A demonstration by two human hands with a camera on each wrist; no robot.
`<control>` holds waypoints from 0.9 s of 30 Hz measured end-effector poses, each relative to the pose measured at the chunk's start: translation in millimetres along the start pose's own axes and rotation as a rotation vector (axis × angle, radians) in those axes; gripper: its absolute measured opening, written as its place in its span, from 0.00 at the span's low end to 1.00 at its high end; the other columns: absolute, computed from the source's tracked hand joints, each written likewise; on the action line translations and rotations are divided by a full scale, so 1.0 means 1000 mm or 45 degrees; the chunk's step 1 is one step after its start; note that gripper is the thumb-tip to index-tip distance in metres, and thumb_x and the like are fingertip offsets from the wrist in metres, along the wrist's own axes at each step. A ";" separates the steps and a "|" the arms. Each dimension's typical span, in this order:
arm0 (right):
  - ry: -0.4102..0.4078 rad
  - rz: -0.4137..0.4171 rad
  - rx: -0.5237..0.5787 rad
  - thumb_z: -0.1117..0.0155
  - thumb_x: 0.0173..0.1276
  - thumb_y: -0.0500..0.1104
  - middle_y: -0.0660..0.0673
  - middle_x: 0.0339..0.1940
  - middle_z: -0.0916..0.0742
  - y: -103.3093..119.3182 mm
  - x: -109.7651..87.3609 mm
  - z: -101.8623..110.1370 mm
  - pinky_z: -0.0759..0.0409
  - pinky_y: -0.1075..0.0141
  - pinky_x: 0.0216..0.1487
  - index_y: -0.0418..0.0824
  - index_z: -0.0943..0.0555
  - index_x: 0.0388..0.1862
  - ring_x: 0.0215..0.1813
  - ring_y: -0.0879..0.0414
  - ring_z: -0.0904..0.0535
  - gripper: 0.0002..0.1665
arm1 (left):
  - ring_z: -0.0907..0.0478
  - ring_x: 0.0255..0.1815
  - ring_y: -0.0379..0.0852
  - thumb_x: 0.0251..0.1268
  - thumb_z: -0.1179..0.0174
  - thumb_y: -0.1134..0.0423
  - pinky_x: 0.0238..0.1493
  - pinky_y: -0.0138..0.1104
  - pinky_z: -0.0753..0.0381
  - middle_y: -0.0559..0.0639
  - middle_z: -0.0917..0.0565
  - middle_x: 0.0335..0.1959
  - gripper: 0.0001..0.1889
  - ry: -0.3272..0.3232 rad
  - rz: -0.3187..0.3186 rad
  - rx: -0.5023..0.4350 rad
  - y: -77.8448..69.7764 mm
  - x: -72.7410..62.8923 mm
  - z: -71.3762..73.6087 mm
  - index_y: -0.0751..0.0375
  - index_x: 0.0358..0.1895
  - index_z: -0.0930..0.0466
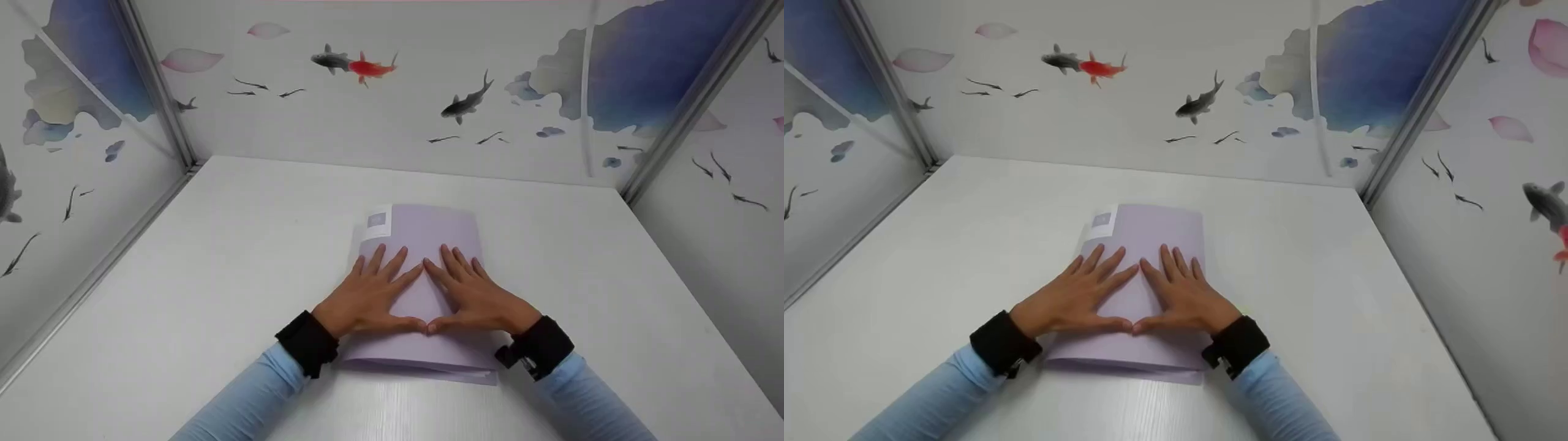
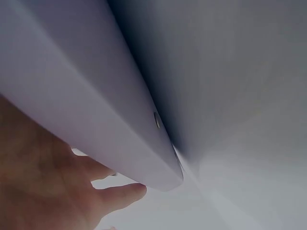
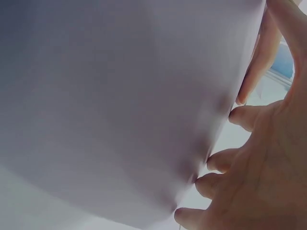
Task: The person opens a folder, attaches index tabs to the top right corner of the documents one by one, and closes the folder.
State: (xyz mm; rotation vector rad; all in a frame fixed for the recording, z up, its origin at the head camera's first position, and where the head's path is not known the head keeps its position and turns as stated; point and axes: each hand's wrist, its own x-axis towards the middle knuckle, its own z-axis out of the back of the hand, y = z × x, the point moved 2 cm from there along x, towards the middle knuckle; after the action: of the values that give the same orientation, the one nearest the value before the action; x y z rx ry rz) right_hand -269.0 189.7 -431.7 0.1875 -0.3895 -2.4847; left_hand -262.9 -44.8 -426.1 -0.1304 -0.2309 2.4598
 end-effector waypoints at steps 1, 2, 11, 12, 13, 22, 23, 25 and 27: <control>0.002 0.000 0.000 0.35 0.55 0.80 0.36 0.87 0.59 0.000 0.000 0.000 0.64 0.33 0.82 0.52 0.55 0.87 0.87 0.36 0.67 0.71 | 0.69 0.87 0.65 0.59 0.57 0.15 0.81 0.66 0.61 0.50 0.63 0.87 0.55 0.002 -0.001 0.004 0.000 0.000 0.000 0.37 0.85 0.60; 0.002 0.000 -0.003 0.35 0.55 0.80 0.36 0.87 0.59 0.000 0.000 0.000 0.64 0.33 0.82 0.52 0.55 0.87 0.87 0.36 0.67 0.71 | 0.69 0.87 0.65 0.59 0.57 0.15 0.81 0.66 0.61 0.50 0.63 0.87 0.55 0.001 -0.003 0.007 0.000 0.000 0.000 0.37 0.85 0.60; -0.004 -0.001 -0.021 0.33 0.54 0.80 0.35 0.87 0.59 0.002 -0.001 0.006 0.64 0.34 0.82 0.53 0.54 0.87 0.87 0.36 0.66 0.71 | 0.67 0.86 0.67 0.61 0.55 0.17 0.80 0.67 0.59 0.53 0.62 0.87 0.54 -0.013 -0.016 0.004 -0.003 -0.002 0.005 0.39 0.85 0.59; -0.003 -0.003 -0.021 0.33 0.54 0.80 0.35 0.87 0.59 0.002 -0.001 0.007 0.64 0.34 0.82 0.53 0.54 0.87 0.87 0.36 0.67 0.71 | 0.67 0.86 0.67 0.61 0.55 0.17 0.80 0.67 0.59 0.53 0.62 0.87 0.54 -0.011 -0.015 -0.003 -0.002 -0.002 0.005 0.39 0.85 0.59; -0.004 -0.004 -0.021 0.33 0.54 0.80 0.35 0.87 0.59 0.003 -0.001 0.007 0.64 0.34 0.82 0.54 0.54 0.87 0.87 0.36 0.67 0.71 | 0.68 0.86 0.67 0.61 0.55 0.17 0.80 0.67 0.59 0.53 0.63 0.87 0.54 -0.008 -0.015 -0.010 -0.002 -0.003 0.006 0.39 0.85 0.59; -0.204 -0.133 0.243 0.50 0.80 0.64 0.36 0.87 0.60 -0.031 -0.021 0.056 0.64 0.35 0.82 0.46 0.57 0.87 0.87 0.37 0.67 0.49 | 0.65 0.87 0.63 0.61 0.60 0.15 0.81 0.66 0.57 0.52 0.62 0.88 0.53 -0.041 -0.022 -0.061 -0.005 -0.004 0.021 0.36 0.85 0.60; -0.240 -0.158 0.289 0.54 0.84 0.60 0.36 0.87 0.60 -0.039 -0.024 0.063 0.63 0.35 0.82 0.43 0.57 0.87 0.87 0.36 0.66 0.45 | 0.64 0.87 0.63 0.60 0.60 0.14 0.81 0.65 0.56 0.51 0.63 0.88 0.54 -0.056 -0.033 -0.066 -0.007 -0.005 0.024 0.36 0.85 0.62; -0.311 -0.194 0.392 0.61 0.87 0.54 0.34 0.87 0.57 -0.052 -0.029 0.072 0.60 0.34 0.82 0.37 0.54 0.86 0.87 0.35 0.64 0.39 | 0.62 0.87 0.62 0.58 0.58 0.14 0.81 0.64 0.55 0.52 0.61 0.88 0.56 -0.118 -0.076 -0.076 -0.014 -0.007 0.031 0.35 0.85 0.65; -0.365 -0.190 0.431 0.62 0.88 0.49 0.31 0.86 0.52 -0.060 -0.031 0.072 0.54 0.33 0.81 0.33 0.49 0.84 0.86 0.33 0.58 0.35 | 0.57 0.87 0.62 0.56 0.54 0.15 0.81 0.63 0.50 0.53 0.59 0.88 0.58 -0.216 -0.149 -0.048 -0.024 -0.011 0.038 0.36 0.85 0.67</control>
State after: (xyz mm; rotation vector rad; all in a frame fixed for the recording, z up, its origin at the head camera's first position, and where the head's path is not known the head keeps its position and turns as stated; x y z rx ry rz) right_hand -293.7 271.4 -381.1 -0.0071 -0.9491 -2.5813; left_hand -245.5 -38.8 -383.5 0.0743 -0.3490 2.3522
